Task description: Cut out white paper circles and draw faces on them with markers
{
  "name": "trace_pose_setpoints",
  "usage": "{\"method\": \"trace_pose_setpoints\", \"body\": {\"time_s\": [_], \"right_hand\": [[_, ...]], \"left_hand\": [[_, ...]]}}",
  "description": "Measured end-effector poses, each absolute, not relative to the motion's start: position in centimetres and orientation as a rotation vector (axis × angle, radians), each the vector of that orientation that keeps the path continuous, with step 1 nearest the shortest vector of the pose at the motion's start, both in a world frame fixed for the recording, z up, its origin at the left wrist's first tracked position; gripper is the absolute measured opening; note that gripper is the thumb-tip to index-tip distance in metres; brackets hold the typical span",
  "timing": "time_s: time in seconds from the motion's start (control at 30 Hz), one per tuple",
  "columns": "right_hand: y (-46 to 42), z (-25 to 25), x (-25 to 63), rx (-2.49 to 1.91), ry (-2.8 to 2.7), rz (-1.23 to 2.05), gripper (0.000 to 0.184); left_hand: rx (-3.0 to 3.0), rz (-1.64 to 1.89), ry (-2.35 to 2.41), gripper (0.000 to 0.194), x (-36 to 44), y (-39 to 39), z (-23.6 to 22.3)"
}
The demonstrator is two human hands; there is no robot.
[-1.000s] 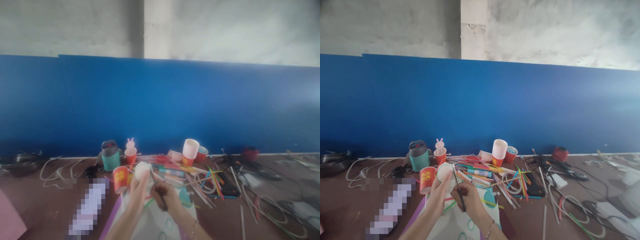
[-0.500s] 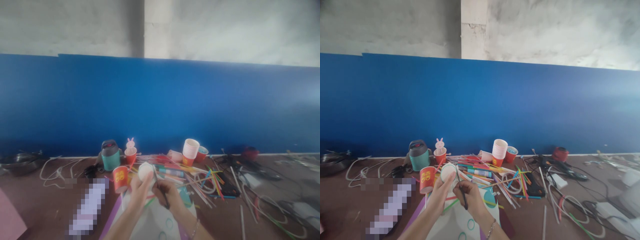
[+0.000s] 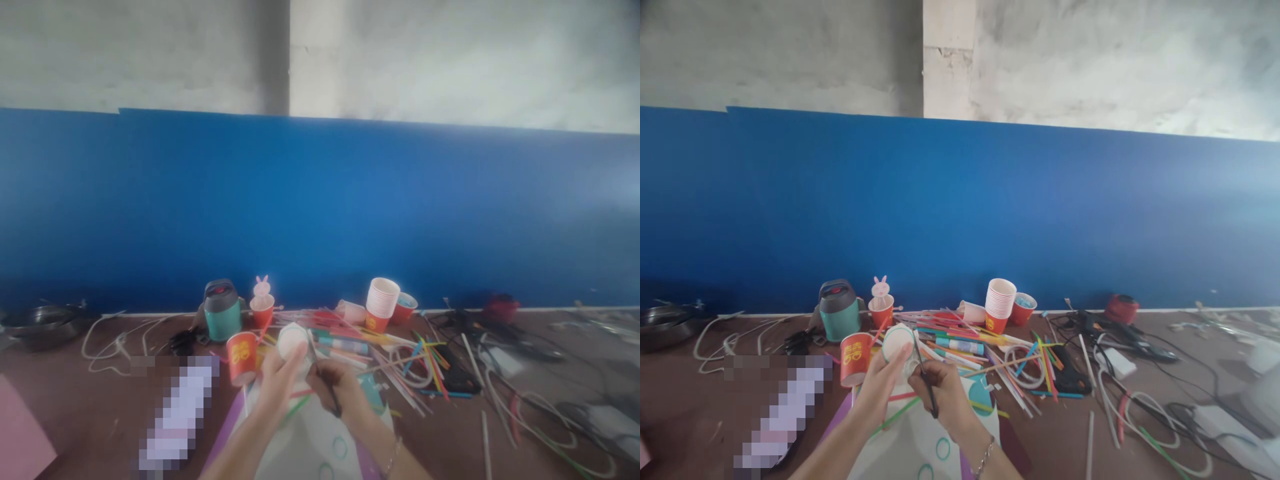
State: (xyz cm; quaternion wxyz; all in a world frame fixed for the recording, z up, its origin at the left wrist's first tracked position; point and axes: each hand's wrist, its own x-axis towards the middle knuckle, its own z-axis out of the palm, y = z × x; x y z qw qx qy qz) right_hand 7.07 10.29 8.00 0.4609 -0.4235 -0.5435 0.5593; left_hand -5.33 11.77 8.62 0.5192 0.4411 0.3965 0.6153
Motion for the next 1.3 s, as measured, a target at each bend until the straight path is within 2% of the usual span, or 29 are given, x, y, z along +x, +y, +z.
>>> {"method": "trace_pose_setpoints", "body": {"time_s": [0.33,0.83,1.3], "right_hand": [[10.2,8.6,7.3,-1.069,-1.351,1.365,0.035],[10.1,9.0,7.3,-1.044,-1.298,1.425,0.043],[11.0,7.4,8.0,-1.101,-1.397,1.399,0.041]], "left_hand": [[1.072,1.412,0.963,0.033,-6.0,11.5,9.5],[1.114,1.352,0.946,0.033,-6.6,11.9,9.9],[1.155,1.263,0.927,0.034,-7.6,12.2,10.3]]}}
